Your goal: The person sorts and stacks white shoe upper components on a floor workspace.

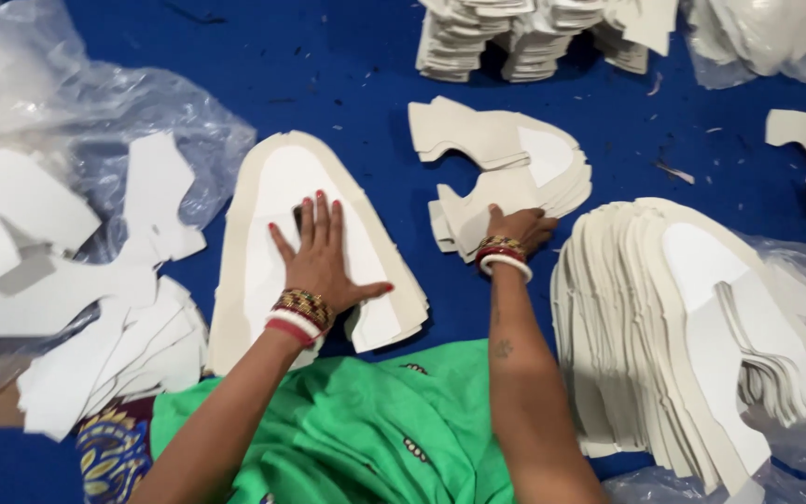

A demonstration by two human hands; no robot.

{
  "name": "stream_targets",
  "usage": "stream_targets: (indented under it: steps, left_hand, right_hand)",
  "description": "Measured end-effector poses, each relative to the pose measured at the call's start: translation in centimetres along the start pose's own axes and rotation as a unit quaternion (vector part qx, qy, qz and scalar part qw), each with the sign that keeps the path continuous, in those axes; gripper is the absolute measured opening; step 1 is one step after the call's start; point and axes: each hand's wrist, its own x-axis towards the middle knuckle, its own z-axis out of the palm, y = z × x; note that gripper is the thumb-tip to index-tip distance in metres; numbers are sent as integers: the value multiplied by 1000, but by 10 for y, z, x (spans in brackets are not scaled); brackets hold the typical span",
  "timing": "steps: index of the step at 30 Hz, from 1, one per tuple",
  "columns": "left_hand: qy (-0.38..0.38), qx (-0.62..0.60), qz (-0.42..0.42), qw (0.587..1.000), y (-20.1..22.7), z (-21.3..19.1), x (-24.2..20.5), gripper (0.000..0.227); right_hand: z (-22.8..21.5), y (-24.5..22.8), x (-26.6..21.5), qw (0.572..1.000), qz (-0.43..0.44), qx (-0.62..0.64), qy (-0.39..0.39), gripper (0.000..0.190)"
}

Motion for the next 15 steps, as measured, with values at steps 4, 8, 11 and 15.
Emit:
stream_targets:
  steps: [4, 8, 11, 15]
  left_hand:
    - [-49, 26, -29, 998, 7, -10, 0, 158]
    - [-72, 11, -25, 997, 1, -18, 1, 157]
    - [-22, -74, -27, 997, -21, -17, 11, 134]
    - [135, -194, -16, 971, -99, 14, 36, 92]
  right_hand:
    - [-1, -4, 7, 998, 34, 17, -40, 78]
    - [22, 9, 60, 978, -88, 187, 38, 42]
    - [-33, -34, 45, 947, -194, 256, 29, 53]
    - [-116, -81, 8, 880, -373, 294, 3, 66]
